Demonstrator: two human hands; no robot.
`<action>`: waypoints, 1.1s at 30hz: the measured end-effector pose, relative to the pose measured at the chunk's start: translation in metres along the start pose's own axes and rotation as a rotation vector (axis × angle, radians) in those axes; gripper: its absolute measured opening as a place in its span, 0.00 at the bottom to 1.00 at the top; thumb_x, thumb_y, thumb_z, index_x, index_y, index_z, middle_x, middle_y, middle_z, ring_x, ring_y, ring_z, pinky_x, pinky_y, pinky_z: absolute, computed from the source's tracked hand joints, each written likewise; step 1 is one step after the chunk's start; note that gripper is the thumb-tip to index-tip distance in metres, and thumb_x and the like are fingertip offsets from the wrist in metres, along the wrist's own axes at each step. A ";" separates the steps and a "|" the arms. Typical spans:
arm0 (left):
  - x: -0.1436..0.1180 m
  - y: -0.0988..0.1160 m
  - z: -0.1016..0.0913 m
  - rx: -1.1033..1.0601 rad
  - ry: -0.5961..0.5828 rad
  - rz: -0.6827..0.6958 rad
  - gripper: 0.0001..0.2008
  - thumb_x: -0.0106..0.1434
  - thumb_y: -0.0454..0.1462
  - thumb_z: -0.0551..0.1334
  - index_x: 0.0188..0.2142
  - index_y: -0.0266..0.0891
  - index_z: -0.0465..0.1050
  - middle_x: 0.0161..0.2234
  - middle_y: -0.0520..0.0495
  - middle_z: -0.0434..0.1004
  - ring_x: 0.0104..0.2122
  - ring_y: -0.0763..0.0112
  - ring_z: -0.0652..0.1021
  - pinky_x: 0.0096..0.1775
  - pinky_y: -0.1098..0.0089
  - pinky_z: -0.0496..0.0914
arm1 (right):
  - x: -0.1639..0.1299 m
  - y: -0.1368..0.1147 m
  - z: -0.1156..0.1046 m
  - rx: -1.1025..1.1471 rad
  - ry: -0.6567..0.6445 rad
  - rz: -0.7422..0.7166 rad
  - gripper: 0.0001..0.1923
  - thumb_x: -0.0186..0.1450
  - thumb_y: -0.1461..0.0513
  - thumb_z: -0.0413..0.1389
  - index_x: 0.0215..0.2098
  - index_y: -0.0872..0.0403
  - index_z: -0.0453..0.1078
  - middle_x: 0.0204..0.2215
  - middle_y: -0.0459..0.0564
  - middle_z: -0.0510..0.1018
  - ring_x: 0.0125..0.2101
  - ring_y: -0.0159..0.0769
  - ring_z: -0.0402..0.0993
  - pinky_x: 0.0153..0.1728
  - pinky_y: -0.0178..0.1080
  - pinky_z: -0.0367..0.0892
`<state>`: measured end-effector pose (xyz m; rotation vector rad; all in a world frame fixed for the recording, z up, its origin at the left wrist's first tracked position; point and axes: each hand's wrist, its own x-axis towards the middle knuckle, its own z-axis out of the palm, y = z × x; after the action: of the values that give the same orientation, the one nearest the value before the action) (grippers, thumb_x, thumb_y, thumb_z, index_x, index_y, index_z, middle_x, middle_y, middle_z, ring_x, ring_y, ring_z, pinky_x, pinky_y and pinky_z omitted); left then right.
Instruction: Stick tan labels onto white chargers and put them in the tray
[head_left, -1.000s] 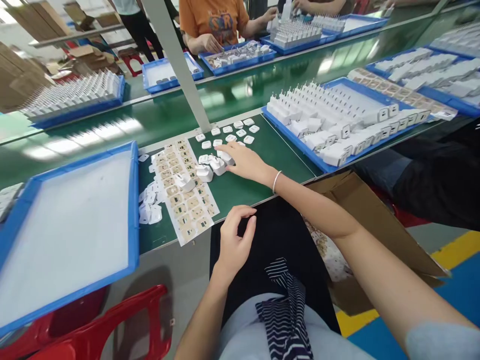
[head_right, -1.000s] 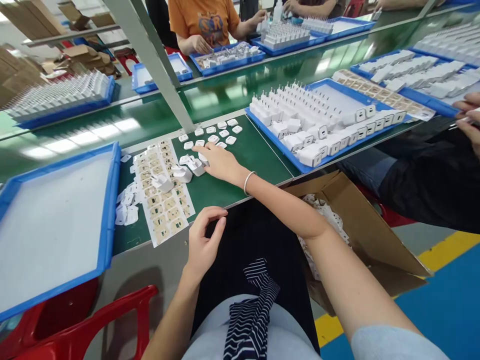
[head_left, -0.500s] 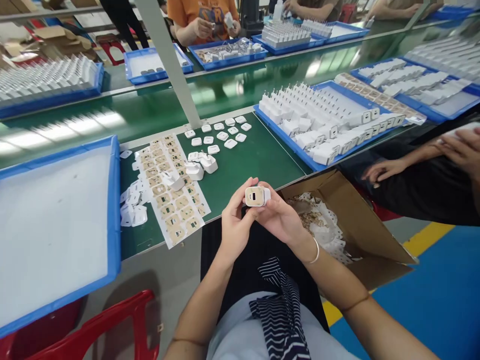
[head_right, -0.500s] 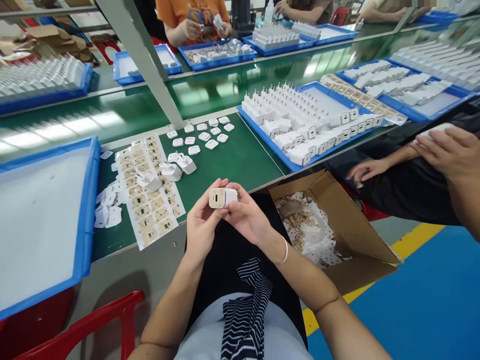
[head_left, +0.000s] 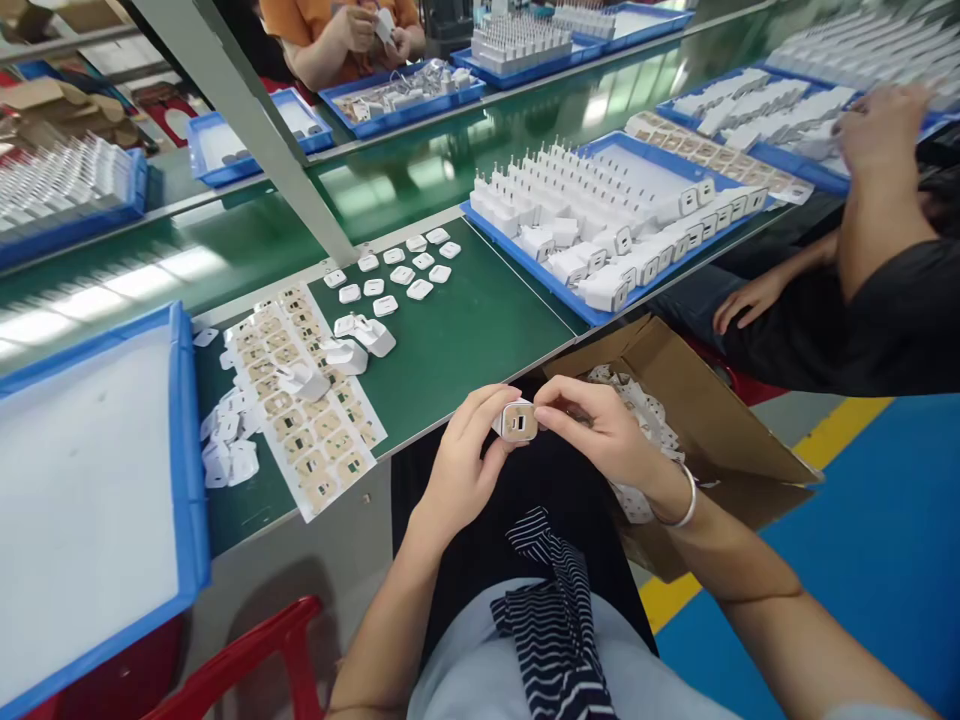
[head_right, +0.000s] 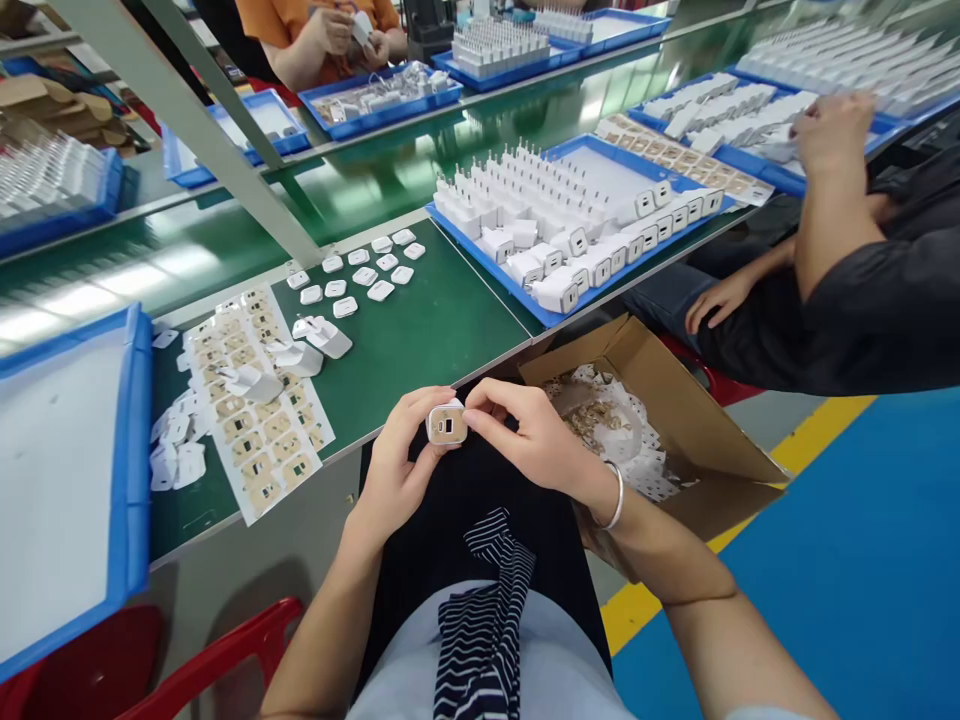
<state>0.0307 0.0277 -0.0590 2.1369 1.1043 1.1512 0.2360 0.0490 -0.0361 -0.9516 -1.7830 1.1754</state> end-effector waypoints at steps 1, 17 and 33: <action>0.001 0.002 -0.002 0.033 -0.028 0.006 0.20 0.70 0.32 0.60 0.61 0.45 0.66 0.57 0.41 0.75 0.57 0.62 0.75 0.58 0.58 0.72 | 0.000 -0.002 -0.003 -0.024 -0.031 0.006 0.10 0.73 0.60 0.54 0.35 0.54 0.71 0.29 0.45 0.75 0.30 0.29 0.70 0.32 0.34 0.65; 0.008 0.015 -0.016 0.033 -0.281 0.066 0.20 0.71 0.32 0.60 0.61 0.46 0.65 0.56 0.41 0.74 0.56 0.62 0.76 0.57 0.60 0.72 | -0.010 0.002 -0.028 0.029 -0.190 0.026 0.10 0.69 0.62 0.57 0.32 0.55 0.77 0.27 0.46 0.82 0.27 0.31 0.77 0.30 0.32 0.69; 0.012 0.002 -0.005 0.161 -0.121 -0.089 0.16 0.70 0.39 0.62 0.56 0.43 0.69 0.54 0.43 0.79 0.54 0.61 0.77 0.60 0.56 0.67 | -0.050 -0.038 -0.023 -0.193 -0.335 -0.440 0.11 0.68 0.70 0.53 0.29 0.52 0.71 0.23 0.48 0.77 0.24 0.33 0.68 0.27 0.38 0.65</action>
<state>0.0310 0.0368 -0.0497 2.2205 1.2600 0.9083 0.2706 0.0018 -0.0041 -0.4384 -2.2619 0.9270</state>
